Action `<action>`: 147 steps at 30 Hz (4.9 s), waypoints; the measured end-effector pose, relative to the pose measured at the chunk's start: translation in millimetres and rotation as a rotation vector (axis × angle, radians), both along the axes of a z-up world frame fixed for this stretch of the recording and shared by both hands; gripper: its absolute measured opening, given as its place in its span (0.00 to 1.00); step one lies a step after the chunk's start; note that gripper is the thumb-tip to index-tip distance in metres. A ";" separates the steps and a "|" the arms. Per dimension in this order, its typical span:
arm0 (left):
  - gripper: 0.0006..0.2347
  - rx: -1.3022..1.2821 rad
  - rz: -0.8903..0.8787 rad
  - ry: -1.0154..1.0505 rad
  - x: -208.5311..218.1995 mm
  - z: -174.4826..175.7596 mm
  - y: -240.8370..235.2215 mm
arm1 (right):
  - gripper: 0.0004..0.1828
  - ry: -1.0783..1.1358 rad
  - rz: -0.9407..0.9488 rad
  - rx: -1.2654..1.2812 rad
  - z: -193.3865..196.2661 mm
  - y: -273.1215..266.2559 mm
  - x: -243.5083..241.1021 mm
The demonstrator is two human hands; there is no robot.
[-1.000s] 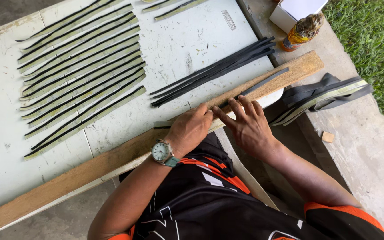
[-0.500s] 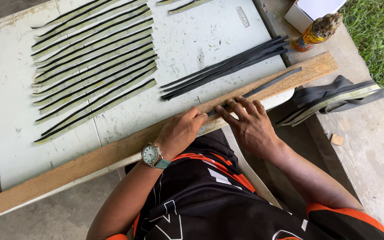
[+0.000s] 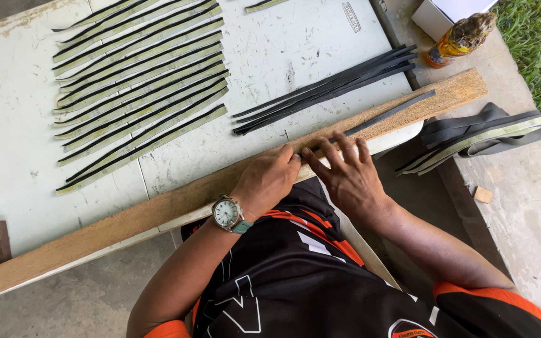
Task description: The person repeatedly picks up a long green strip and a black strip, places them together on a wooden block, and presses them together with both hands. The person then sets the combined strip aside and repeats the process with new strips from the table.
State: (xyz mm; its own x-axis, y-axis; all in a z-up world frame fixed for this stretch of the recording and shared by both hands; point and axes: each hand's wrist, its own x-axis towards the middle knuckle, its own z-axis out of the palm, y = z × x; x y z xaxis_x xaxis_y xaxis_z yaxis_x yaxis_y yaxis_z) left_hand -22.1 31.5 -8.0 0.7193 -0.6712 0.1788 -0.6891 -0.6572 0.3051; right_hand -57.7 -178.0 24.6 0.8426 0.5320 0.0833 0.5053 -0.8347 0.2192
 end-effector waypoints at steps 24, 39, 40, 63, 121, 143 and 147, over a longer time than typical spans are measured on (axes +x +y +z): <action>0.08 -0.226 0.034 -0.005 -16.9 3.2 48.0 | 0.35 0.149 0.031 0.035 -3.0 23.5 -3.9; 0.09 -0.305 0.071 0.099 -30.4 3.0 92.5 | 0.39 0.196 0.122 0.142 5.8 42.5 -9.1; 0.09 -0.298 0.078 0.107 -30.4 3.7 93.6 | 0.39 0.197 0.127 0.141 6.9 43.9 -8.3; 0.06 -0.329 0.092 0.144 -22.8 13.6 104.7 | 0.31 0.246 0.238 0.335 7.3 72.2 -0.7; 0.37 0.207 0.434 0.194 -92.5 -5.1 74.6 | 0.31 0.154 -0.212 0.324 -10.2 -12.3 0.7; 0.32 0.312 0.468 0.273 -89.8 6.9 79.2 | 0.29 0.054 -0.631 0.448 -9.2 -154.8 59.6; 0.13 0.162 0.495 0.205 -93.5 19.4 82.6 | 0.29 0.004 -0.572 0.504 -16.4 -156.6 57.6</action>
State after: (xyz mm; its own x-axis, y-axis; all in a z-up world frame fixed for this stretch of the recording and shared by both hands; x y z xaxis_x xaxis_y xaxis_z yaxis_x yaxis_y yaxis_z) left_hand -115.6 114.2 11.4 0.9649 -0.2517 -0.0748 -0.2235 -0.9369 0.2689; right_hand -0.1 -334.6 8.2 0.9763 -0.0896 0.1970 -0.0364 -0.9653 -0.2585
